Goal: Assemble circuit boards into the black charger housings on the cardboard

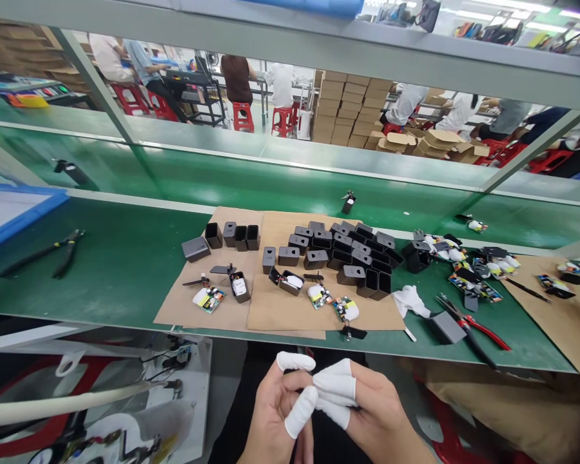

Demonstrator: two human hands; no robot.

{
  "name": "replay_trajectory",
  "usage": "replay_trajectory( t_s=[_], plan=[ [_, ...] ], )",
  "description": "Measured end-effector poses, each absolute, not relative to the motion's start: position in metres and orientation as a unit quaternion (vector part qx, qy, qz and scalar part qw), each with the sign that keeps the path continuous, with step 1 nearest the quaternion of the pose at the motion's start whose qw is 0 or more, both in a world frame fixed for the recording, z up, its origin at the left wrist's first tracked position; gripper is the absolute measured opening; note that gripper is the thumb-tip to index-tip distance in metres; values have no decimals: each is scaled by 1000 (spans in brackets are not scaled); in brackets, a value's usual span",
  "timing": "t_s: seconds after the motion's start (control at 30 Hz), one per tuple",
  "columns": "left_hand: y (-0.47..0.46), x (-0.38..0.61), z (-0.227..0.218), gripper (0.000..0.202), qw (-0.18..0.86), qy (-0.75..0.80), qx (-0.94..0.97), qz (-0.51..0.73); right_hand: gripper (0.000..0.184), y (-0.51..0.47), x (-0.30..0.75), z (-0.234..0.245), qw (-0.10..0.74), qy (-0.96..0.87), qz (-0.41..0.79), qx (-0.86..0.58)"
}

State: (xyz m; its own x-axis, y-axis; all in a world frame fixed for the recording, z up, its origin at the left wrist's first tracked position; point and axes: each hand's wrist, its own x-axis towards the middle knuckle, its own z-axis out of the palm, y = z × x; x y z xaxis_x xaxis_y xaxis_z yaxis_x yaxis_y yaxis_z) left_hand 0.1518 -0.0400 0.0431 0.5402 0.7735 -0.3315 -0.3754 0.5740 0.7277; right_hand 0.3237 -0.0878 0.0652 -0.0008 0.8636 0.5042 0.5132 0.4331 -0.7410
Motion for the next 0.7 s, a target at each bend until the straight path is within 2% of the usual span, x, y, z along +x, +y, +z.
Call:
replay_trajectory(
  t_s=[0.17, 0.37, 0.53, 0.7],
  plan=[
    [-39, 150, 41, 49, 826, 336, 327, 313, 22, -87, 321, 64, 508, -676, 177, -503],
    [-32, 147, 27, 39, 796, 334, 392, 319, 39, -101, 338, 69, 496, -630, 237, -549],
    [-28, 142, 23, 22, 787, 282, 467, 289, 14, -95, 347, 83, 445, -630, 305, -558],
    [-29, 136, 29, 25, 769, 298, 515, 232, 12, -90, 346, 95, 412, -663, 298, -550]
  ],
)
